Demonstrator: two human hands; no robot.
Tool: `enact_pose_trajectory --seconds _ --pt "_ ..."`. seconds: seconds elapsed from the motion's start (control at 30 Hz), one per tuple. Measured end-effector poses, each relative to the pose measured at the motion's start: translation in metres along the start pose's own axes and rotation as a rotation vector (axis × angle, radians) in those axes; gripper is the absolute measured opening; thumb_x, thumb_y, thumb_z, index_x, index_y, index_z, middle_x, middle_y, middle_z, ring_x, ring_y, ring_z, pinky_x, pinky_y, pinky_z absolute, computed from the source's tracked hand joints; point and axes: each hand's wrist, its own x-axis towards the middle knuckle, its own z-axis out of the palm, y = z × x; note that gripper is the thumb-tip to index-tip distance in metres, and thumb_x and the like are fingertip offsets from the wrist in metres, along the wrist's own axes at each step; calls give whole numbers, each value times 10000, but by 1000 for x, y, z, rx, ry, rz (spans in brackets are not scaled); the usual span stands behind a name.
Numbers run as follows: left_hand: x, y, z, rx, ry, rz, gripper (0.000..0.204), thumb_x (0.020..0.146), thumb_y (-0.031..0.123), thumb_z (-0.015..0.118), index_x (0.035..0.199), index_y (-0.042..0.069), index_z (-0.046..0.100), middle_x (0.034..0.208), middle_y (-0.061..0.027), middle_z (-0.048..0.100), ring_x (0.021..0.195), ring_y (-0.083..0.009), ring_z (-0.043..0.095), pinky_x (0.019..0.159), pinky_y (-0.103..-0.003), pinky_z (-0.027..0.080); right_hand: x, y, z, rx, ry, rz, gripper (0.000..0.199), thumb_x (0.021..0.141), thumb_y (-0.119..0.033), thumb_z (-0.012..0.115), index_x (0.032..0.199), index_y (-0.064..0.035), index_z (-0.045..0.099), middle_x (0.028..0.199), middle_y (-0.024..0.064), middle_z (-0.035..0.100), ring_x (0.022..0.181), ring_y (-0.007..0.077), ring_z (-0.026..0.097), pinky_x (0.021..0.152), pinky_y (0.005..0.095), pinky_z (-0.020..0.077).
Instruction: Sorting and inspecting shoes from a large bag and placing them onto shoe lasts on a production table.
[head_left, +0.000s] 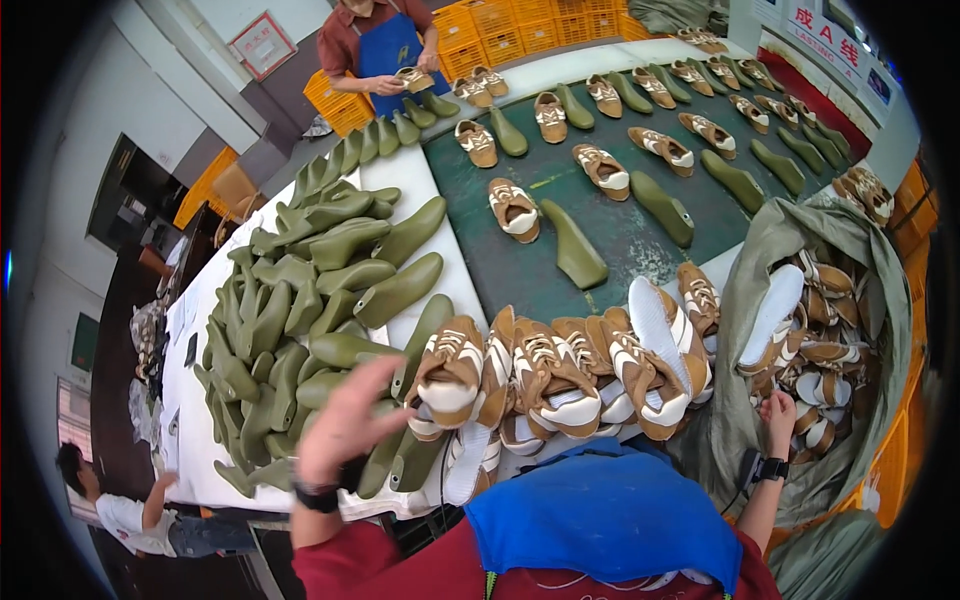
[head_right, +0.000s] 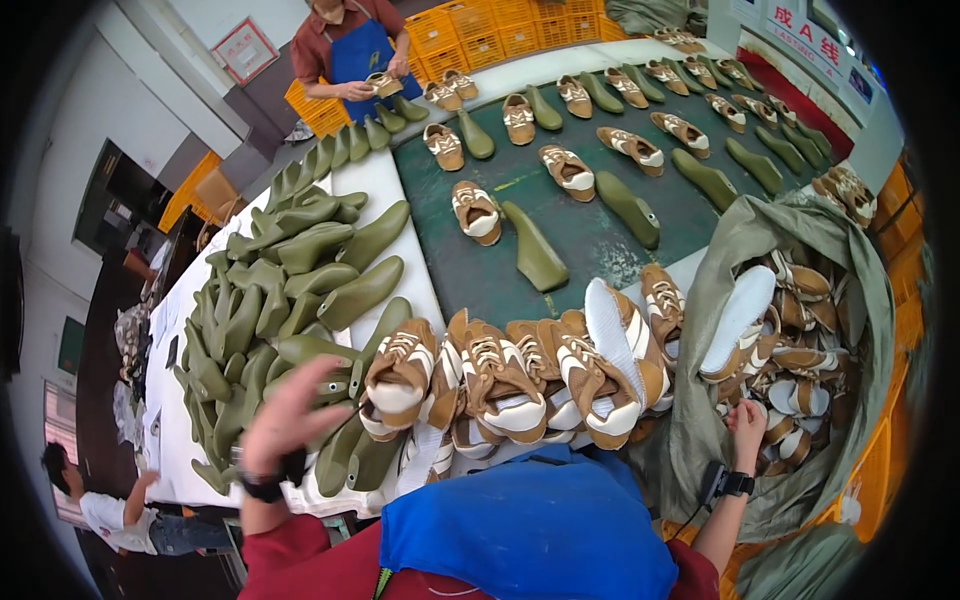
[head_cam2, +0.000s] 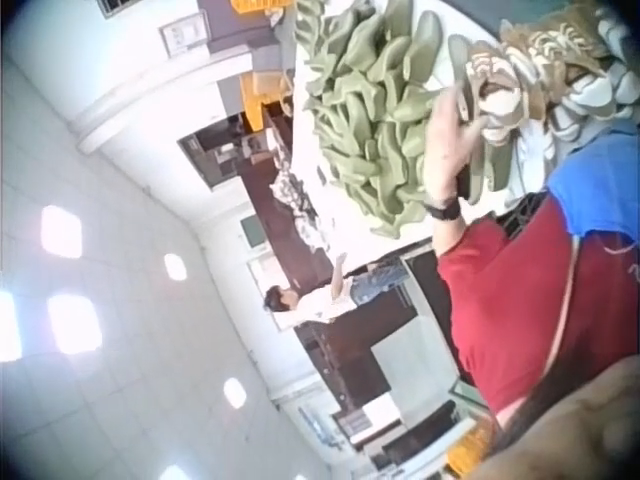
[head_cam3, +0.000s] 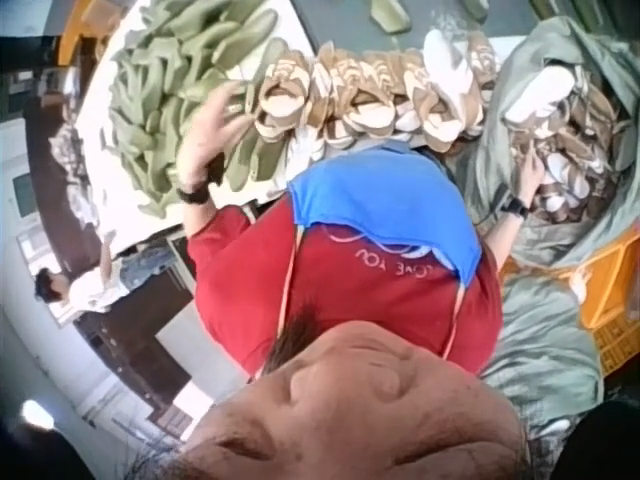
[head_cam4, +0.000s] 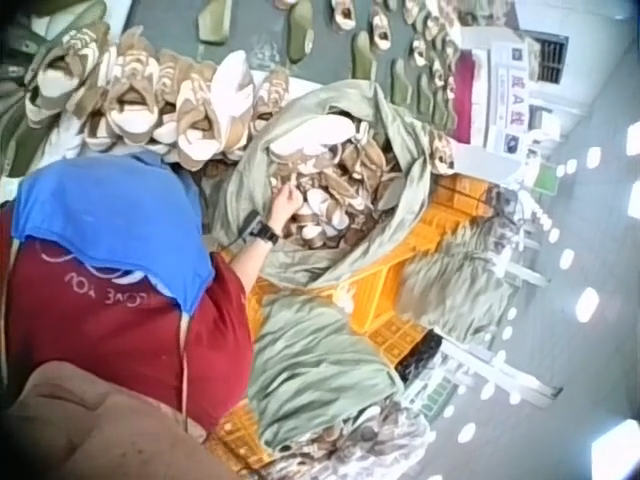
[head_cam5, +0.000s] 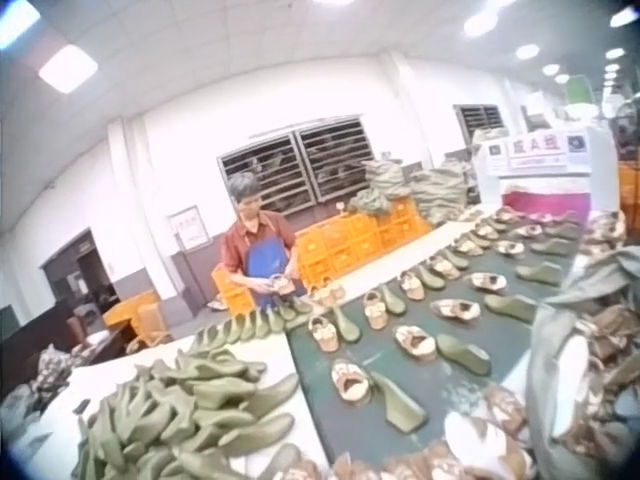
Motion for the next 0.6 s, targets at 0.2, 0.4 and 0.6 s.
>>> enact_pose_trajectory --seconds 0.2,0.4,0.6 --pt "-8 -4 -156 -278 354 -156 436 797 206 591 1181 34 477 1006 -62 585 932 -129 539 794 -269 425 9 27 -5 -86 -32 44 166 887 -146 493 969 -18 561 696 7 569 580 73 524 529 194 425" --pt "36 -139 -195 629 751 -334 294 802 153 566 1080 66 531 886 -148 616 788 -260 603 690 -339 472 8 46 1 -226 -3 -7 143 869 -115 507 919 -1 577 695 10 573 595 76 514 553 205 404" --pt "132 -282 -36 586 70 -321 356 685 231 652 979 39 591 940 -185 612 878 -336 587 760 -410 481 -7 24 5 -321 2 -109 141 856 -104 495 884 9 575 712 37 583 622 110 542 556 231 418"
